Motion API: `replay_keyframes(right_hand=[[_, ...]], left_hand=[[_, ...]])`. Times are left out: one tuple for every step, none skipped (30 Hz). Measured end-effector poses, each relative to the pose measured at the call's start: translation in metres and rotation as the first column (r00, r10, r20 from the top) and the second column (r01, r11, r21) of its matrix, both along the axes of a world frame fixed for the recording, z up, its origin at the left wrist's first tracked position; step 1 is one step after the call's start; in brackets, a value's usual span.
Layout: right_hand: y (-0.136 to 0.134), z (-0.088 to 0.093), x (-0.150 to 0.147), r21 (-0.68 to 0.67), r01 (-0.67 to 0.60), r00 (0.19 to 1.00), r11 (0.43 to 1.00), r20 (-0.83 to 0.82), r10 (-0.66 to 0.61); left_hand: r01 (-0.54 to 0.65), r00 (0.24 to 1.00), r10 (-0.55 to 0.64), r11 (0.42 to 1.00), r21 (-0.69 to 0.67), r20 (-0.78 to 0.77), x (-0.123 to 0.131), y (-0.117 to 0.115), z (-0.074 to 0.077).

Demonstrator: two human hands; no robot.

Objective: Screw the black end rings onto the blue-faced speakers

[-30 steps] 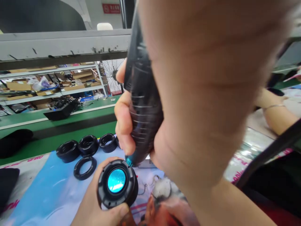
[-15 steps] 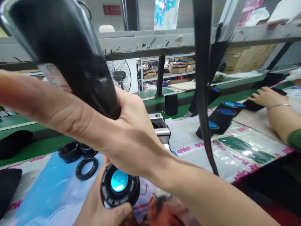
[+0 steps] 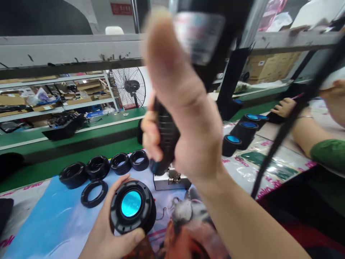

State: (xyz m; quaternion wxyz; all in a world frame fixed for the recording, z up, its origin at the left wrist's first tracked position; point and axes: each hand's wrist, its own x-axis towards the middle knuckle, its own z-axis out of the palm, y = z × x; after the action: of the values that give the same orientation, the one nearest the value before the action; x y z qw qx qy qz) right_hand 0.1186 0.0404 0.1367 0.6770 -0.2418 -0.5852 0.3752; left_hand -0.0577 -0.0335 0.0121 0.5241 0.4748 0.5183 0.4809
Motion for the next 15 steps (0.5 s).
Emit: replay_keyframes(right_hand=[[0.004,-0.007,0.006,-0.013,-0.013,0.999,1.000,-0.035,0.012],[0.008,-0.015,0.011,-0.036,-0.009,0.998,0.999,-0.067,0.006],[0.013,-0.024,0.015,-0.066,0.007,0.996,0.998,-0.090,-0.013],[0.017,-0.034,0.018,-0.095,0.029,0.994,0.995,-0.102,-0.039],[0.021,-0.043,0.020,-0.115,0.043,0.993,0.992,-0.103,-0.055],[0.025,-0.052,0.021,-0.119,0.046,0.993,0.992,-0.106,-0.058],[0.028,-0.059,0.022,-0.120,0.048,0.992,0.992,-0.106,-0.061],[0.030,-0.065,0.022,-0.127,0.046,0.993,0.991,-0.104,-0.060],[0.031,-0.070,0.021,-0.133,0.043,0.993,0.990,-0.102,-0.056],[0.032,-0.073,0.021,-0.140,0.037,0.994,0.989,-0.098,-0.051],[0.033,-0.074,0.021,-0.147,0.032,0.994,0.989,-0.097,-0.047],[0.033,-0.075,0.021,-0.155,0.028,0.994,0.988,-0.096,-0.043],[0.033,-0.074,0.021,-0.165,0.022,0.995,0.986,-0.096,-0.038],[0.032,-0.072,0.022,-0.181,0.011,0.995,0.983,-0.095,-0.029],[0.031,-0.068,0.022,-0.200,-0.002,0.995,0.980,-0.094,-0.017]], left_hand=[[-0.017,1.000,0.017,1.000,-0.013,0.000,0.001,-0.001,0.001],[-0.025,1.000,0.025,0.999,-0.025,0.002,0.002,-0.001,0.003],[-0.025,1.000,0.026,0.999,-0.039,0.004,0.003,-0.002,0.005],[-0.022,1.000,0.023,0.998,-0.051,0.009,0.004,-0.002,0.006],[-0.018,1.000,0.019,0.998,-0.060,0.015,0.005,-0.002,0.007],[-0.014,1.000,0.015,0.998,-0.066,0.021,0.005,-0.002,0.008],[-0.007,1.000,0.009,0.997,-0.073,0.028,0.005,-0.001,0.009],[0.001,0.999,0.002,0.997,-0.078,0.038,0.005,-0.001,0.009],[0.007,0.999,-0.003,0.997,-0.081,0.048,0.005,-0.001,0.008],[0.014,0.998,-0.010,0.996,-0.086,0.056,0.004,-0.001,0.008],[0.021,0.998,-0.016,0.996,-0.089,0.059,0.003,0.000,0.007],[0.025,0.998,-0.020,0.996,-0.087,0.061,0.002,0.000,0.006],[0.025,0.998,-0.020,0.997,-0.075,0.060,0.002,0.001,0.004],[0.026,0.998,-0.022,0.998,-0.057,0.058,0.001,0.001,0.003],[0.028,0.998,-0.025,0.999,-0.041,0.059,0.000,0.001,0.003]])
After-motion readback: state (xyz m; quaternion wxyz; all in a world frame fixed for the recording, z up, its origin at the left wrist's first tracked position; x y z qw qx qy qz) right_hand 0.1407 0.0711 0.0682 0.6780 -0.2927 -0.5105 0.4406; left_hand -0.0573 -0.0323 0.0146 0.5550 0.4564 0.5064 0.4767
